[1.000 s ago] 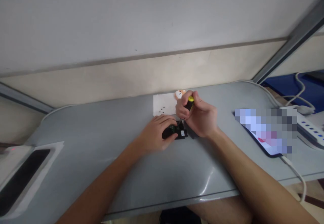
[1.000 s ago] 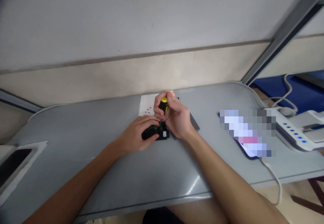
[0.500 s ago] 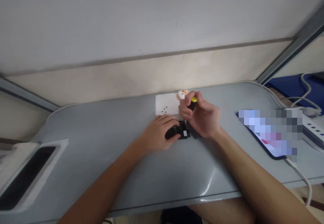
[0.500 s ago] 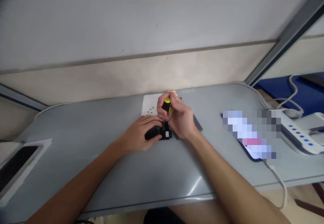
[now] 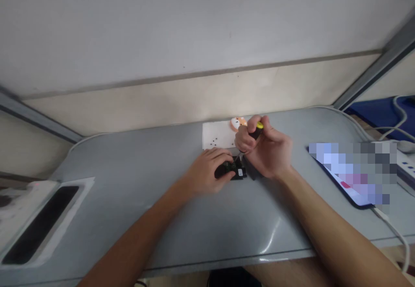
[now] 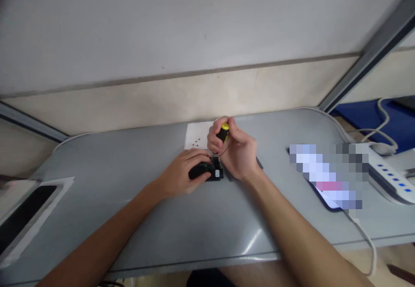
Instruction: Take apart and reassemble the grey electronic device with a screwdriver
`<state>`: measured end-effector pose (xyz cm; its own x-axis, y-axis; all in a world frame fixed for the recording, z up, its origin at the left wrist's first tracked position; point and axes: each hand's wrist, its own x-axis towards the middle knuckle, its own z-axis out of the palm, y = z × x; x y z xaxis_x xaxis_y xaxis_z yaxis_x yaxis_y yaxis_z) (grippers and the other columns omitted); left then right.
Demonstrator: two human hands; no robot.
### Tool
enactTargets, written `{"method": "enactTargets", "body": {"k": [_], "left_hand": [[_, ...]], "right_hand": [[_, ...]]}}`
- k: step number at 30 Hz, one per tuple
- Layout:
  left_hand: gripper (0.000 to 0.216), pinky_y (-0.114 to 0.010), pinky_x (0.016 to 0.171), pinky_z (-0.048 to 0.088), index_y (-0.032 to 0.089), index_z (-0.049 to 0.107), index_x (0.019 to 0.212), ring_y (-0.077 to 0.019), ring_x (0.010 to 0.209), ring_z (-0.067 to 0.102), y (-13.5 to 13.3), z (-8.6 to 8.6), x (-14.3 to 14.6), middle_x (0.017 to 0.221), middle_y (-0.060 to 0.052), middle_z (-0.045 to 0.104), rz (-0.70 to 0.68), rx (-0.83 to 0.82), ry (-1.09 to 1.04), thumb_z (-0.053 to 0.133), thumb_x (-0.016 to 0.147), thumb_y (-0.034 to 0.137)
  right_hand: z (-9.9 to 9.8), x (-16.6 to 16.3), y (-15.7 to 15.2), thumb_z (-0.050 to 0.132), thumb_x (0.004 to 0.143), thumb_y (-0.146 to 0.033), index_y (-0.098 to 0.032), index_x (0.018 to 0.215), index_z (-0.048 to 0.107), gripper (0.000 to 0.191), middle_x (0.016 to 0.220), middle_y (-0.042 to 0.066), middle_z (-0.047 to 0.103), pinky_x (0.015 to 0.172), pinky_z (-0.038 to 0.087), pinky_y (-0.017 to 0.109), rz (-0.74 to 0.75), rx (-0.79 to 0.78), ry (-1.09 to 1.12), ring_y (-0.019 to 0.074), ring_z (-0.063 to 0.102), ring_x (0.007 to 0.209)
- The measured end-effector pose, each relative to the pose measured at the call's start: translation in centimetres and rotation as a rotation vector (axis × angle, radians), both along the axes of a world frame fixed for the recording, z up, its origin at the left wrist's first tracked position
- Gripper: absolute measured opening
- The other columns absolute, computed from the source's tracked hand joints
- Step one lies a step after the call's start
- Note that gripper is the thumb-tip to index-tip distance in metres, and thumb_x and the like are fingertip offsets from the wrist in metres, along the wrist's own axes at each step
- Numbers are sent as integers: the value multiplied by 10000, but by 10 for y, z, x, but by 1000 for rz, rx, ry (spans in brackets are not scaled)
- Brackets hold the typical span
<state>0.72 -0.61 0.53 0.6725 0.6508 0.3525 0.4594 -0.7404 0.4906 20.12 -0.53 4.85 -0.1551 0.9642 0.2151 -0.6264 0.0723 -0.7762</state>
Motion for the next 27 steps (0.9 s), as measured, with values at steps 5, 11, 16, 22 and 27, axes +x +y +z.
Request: {"method": "enactTargets", "body": {"k": [5, 11, 16, 22, 27], "left_hand": [[82, -442, 1057, 467, 230, 699, 948, -224, 1126, 669, 1, -1, 0, 1179, -43, 740, 93, -68, -70, 625, 978, 210], [103, -463, 1066, 448, 241, 746, 904, -242, 1128, 667, 24, 8, -4, 1180, -44, 730, 307, -78, -42, 670, 967, 270], [120, -467, 1036, 446, 232, 778, 904, -276, 1128, 647, 69, 18, 21, 1122, -43, 748, 287, -14, 276, 675, 963, 253], [214, -464, 1069, 449, 219, 774, 1099, -275, 1209, 609, 83, 21, 18, 1243, -76, 718, 135, -7, 408, 585, 1000, 211], [460, -525, 1143, 406, 215, 615, 1398, -304, 1330, 550, 36, 19, 7, 1434, -110, 637, 170, 43, 252, 641, 1001, 445]], "right_hand": [[9, 6, 2, 516, 1020, -527, -259, 776, 547, 364, 631, -30, 302, 547, 395, 305, -45, -11, 80, 147, 349, 548], [12, 42, 17, 528, 1015, -497, -258, 805, 549, 319, 648, -28, 324, 557, 384, 305, -285, 83, 87, 145, 354, 553], [1, 56, 30, 542, 983, -575, -256, 816, 564, 360, 644, -19, 388, 541, 360, 314, -517, 157, -65, 150, 371, 554], [-9, 45, 26, 502, 1019, -560, -225, 842, 656, 408, 677, 6, 525, 603, 368, 321, -532, 345, -352, 161, 456, 619], [-1, 46, 16, 490, 1048, -414, -231, 913, 710, 316, 946, 52, 726, 807, 445, 363, -355, 473, -911, 219, 633, 883]]}}
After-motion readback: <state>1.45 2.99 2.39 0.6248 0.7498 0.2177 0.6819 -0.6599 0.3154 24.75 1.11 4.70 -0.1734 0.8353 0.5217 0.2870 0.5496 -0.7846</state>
